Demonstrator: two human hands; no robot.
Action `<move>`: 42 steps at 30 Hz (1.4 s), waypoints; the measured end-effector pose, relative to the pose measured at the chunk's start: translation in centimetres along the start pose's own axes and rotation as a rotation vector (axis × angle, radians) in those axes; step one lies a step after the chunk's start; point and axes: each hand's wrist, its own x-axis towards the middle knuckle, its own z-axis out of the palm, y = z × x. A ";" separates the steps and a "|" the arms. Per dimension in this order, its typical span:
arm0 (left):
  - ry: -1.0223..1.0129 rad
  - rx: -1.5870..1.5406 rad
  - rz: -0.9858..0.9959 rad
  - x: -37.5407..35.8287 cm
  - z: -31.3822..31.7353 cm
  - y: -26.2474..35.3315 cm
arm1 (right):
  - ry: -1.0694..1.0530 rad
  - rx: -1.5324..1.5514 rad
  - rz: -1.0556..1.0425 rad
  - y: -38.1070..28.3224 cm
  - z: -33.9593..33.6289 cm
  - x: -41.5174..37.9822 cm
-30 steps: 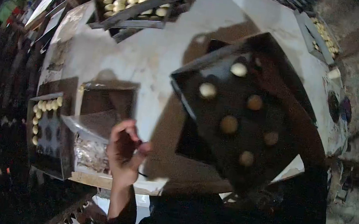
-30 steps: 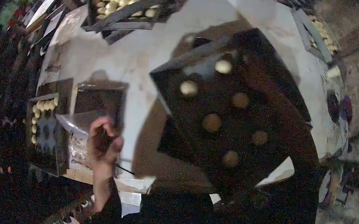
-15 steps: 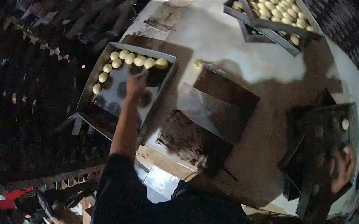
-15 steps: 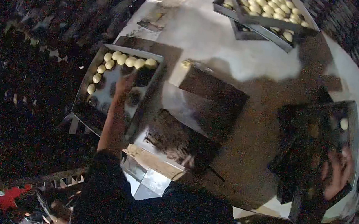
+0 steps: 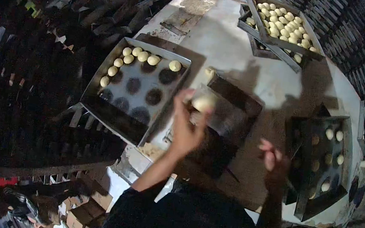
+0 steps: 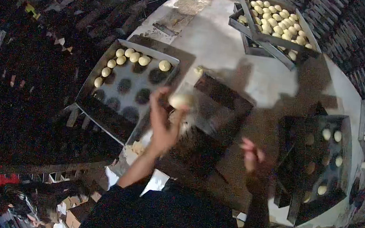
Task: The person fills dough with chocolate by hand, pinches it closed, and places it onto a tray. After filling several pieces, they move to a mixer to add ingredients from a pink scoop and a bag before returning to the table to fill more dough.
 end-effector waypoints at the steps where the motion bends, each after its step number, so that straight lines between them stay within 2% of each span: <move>1: -0.075 0.027 0.046 -2.5 1.6 2.3 | -0.081 0.138 0.043 0.4 1.0 -0.3; 3: -0.494 0.207 -0.080 -6.0 3.3 6.5 | -0.201 0.470 0.174 1.3 2.3 -1.4; 4: -0.539 0.149 0.022 -6.8 4.3 8.0 | -0.161 0.473 0.114 -0.2 2.4 -2.0; 6: -0.471 0.210 -0.003 -7.7 4.7 11.3 | -0.082 0.465 0.006 -3.7 1.5 -2.3; 7: -0.446 0.118 -0.052 -8.6 4.6 11.4 | -0.100 0.299 -0.432 -2.8 0.7 -1.8; 8: -0.419 0.025 -0.099 -9.6 4.5 11.5 | -0.127 0.243 -0.539 -3.1 0.4 -2.3; 9: -0.389 -0.279 -0.241 -10.6 5.0 12.2 | -0.157 0.185 -0.649 -4.1 0.2 -2.9; 11: -0.115 -0.168 -0.280 -13.1 6.0 13.9 | -0.227 0.213 -0.647 -5.6 -0.7 -4.4; 12: -0.055 -0.060 -0.197 -14.2 6.1 14.1 | -0.254 0.257 -0.609 -5.3 -1.2 -5.0; 13: -0.032 0.019 -0.110 -15.6 6.2 14.2 | -0.109 0.251 -0.574 -5.8 -1.0 -5.9; 15: 0.008 0.166 0.070 -18.8 7.0 14.4 | -0.236 0.202 -0.480 -6.6 -1.8 -7.5; 16: 0.051 0.157 0.116 -19.8 7.7 14.8 | -0.092 0.181 -0.536 -6.7 -1.0 -8.5; 17: 0.098 -0.009 0.158 -20.6 8.2 14.0 | -0.031 0.185 -0.478 -6.8 -0.3 -9.6; 19: -0.092 -0.045 0.029 -21.0 6.4 14.9 | 0.076 0.206 -0.368 -6.5 1.6 -11.8; 20: -0.159 -0.002 -0.043 -21.7 4.9 14.8 | 0.076 0.065 -0.554 -5.7 2.7 -11.8; 21: -0.229 0.046 -0.112 -22.4 3.3 14.7 | 0.151 0.084 -0.557 -5.2 4.7 -12.1; 23: -0.196 0.164 -0.353 -22.4 0.9 17.7 | -0.100 -0.005 -0.432 -3.7 7.0 -12.3; 24: -0.066 0.136 -0.313 -23.7 -0.6 17.2 | -0.123 0.030 -0.482 -3.2 9.0 -12.3; 25: -0.019 0.158 -0.303 -24.3 -2.5 17.9 | -0.141 0.061 -0.525 -3.1 11.1 -12.5; 26: 0.069 -0.136 -0.416 -25.2 -4.5 17.9 | -0.043 -0.012 -0.727 -3.4 13.3 -13.0; 27: 0.158 -0.433 -0.529 -26.1 -6.5 17.6 | -0.249 -0.024 -0.516 -4.3 13.8 -14.1; 28: 0.231 -0.473 -0.586 -27.4 -8.6 16.5 | -0.206 0.042 -0.503 -4.7 15.3 -15.4; 29: 0.151 -0.441 -0.609 -29.2 -9.7 15.4 | -0.165 0.106 -0.496 -5.0 16.9 -16.5; 30: 0.075 -0.414 -0.624 -30.9 -10.6 14.3 | -0.216 0.105 -0.400 -4.6 18.1 -18.0; 31: 0.002 -0.388 -0.633 -32.0 -11.3 13.9 | -0.234 0.079 -0.466 -4.6 18.1 -19.2; 32: -0.008 -0.565 -0.676 -32.5 -11.9 13.8 | -0.274 0.089 -0.381 -4.3 17.9 -20.2; 34: 0.033 -0.786 -0.900 -31.8 -13.0 14.7 | -0.308 0.113 -0.271 -2.1 17.1 -20.5; 35: 0.020 -0.871 -0.975 -31.7 -13.2 14.6 | -0.281 0.001 -0.197 -0.9 15.7 -20.3; 36: -0.020 -0.817 -0.956 -31.5 -13.2 14.7 | -0.205 -0.193 -0.218 2.4 14.6 -18.7; 37: -0.059 -0.759 -0.938 -31.3 -13.2 14.7 | -0.096 -0.665 -0.026 2.7 12.4 -17.0; 40: -0.099 -0.757 -0.849 -30.4 -12.9 13.4 | -0.188 -1.096 0.167 11.5 7.4 -13.6; 42: -0.092 -0.799 -0.770 -29.5 -12.4 12.1 | -0.348 -1.088 0.189 11.8 7.6 -11.8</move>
